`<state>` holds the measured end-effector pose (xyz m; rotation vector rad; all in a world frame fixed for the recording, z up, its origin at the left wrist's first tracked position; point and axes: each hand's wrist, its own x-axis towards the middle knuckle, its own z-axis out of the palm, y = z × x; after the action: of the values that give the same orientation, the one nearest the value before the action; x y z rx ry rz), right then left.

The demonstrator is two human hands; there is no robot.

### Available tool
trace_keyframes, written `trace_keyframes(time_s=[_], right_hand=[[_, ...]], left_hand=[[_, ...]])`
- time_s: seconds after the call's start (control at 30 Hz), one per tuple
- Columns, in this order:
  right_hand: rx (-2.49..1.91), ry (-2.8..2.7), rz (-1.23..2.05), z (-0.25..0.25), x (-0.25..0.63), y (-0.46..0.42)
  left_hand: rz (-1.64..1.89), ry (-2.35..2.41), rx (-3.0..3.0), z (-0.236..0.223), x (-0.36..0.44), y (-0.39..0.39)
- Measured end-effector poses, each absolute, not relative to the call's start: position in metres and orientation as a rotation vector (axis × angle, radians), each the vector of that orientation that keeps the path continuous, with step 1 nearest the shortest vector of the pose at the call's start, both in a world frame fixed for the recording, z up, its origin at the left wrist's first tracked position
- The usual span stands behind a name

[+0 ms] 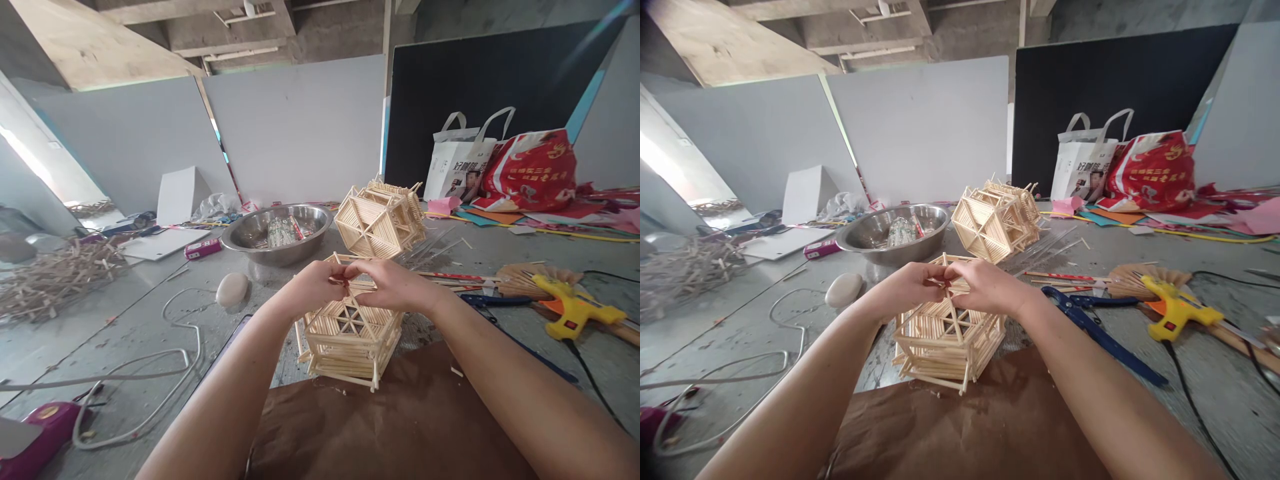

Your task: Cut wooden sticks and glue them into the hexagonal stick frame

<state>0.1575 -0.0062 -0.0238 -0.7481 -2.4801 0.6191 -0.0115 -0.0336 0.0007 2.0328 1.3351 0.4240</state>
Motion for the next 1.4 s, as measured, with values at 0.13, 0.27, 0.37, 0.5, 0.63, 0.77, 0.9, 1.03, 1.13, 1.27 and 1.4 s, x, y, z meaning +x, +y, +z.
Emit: trace_keyframes(time_s=[0.13,0.27,0.37,0.5,0.63,0.77,0.9,1.03,1.13,1.27,1.4], right_hand=[[-0.747,-2.477,0.617,-0.024,0.158,-0.006],[-0.736,-2.474,0.619,-0.024,0.158,-0.006],[-0.734,-2.473,0.615,-0.024,0.158,-0.006],[-0.747,-2.475,0.622,-0.023,0.158,-0.007],[-0.760,-2.474,0.652,-0.022,0.158,-0.007],[-0.775,-2.483,0.639,-0.022,0.159,-0.006],[-0.802,-2.494,0.588,-0.023,0.160,-0.006],[-0.821,-2.501,0.551,-0.024,0.161,-0.005],[-0.846,-2.520,0.531,-0.022,0.163,-0.006],[-0.850,-2.547,0.507,-0.014,0.169,-0.007],[-0.919,-2.467,0.468,-0.004,0.181,-0.007]], left_hand=[[0.446,1.314,2.023,0.000,-0.012,-0.034],[0.466,1.309,2.016,-0.001,-0.012,-0.033],[0.463,1.323,2.014,-0.003,-0.013,-0.032],[0.453,1.347,2.026,-0.003,-0.013,-0.032],[0.467,1.352,2.023,-0.001,-0.012,-0.033],[0.479,1.362,1.994,0.000,-0.011,-0.033],[0.492,1.357,1.992,0.000,-0.011,-0.033],[0.494,1.366,2.002,-0.001,-0.012,-0.032],[0.496,1.353,1.999,-0.002,-0.012,-0.032],[0.519,1.349,1.947,-0.004,-0.013,-0.031],[0.548,1.392,1.909,-0.005,-0.013,-0.032]])
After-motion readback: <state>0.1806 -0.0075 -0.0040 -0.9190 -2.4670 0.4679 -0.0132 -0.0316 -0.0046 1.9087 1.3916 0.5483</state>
